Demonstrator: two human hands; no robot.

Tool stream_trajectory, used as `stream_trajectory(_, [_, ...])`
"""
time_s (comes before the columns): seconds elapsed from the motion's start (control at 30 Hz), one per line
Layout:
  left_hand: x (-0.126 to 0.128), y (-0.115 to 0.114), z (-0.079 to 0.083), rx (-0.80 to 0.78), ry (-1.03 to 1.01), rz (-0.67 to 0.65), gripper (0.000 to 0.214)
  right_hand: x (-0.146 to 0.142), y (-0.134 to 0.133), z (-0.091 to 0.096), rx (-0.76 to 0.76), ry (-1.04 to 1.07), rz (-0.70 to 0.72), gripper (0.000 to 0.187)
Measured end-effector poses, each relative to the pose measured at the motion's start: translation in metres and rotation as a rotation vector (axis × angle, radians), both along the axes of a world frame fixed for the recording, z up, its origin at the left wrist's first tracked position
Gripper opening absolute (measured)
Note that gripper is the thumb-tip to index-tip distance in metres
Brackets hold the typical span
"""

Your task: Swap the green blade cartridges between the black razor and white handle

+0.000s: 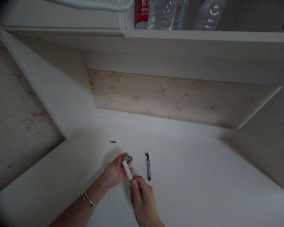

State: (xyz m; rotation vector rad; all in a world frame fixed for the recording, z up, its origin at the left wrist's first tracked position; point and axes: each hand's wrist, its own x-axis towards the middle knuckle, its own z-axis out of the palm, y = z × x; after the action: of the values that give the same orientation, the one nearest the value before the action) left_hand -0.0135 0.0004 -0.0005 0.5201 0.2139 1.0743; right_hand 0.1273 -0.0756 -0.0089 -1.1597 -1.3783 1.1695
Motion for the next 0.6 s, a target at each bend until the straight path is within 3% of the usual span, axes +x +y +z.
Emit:
stream_trajectory(0.23, [0.001, -0.002, 0.004, 0.043, 0.009, -0.005, 0.029, 0.003, 0.006, 0.002, -0.096, 0.179, -0.142, 0.041])
stream_trajectory(0.43, [0.006, -0.006, 0.007, 0.047, 0.088, -0.084, 0.030, 0.019, 0.015, 0.009, 0.022, -0.028, -0.187, 0.048])
stream_trajectory(0.6, [0.013, -0.012, 0.009, 0.022, 0.129, -0.189, 0.031, 0.025, 0.020, 0.019, 0.101, -0.072, -0.149, 0.035])
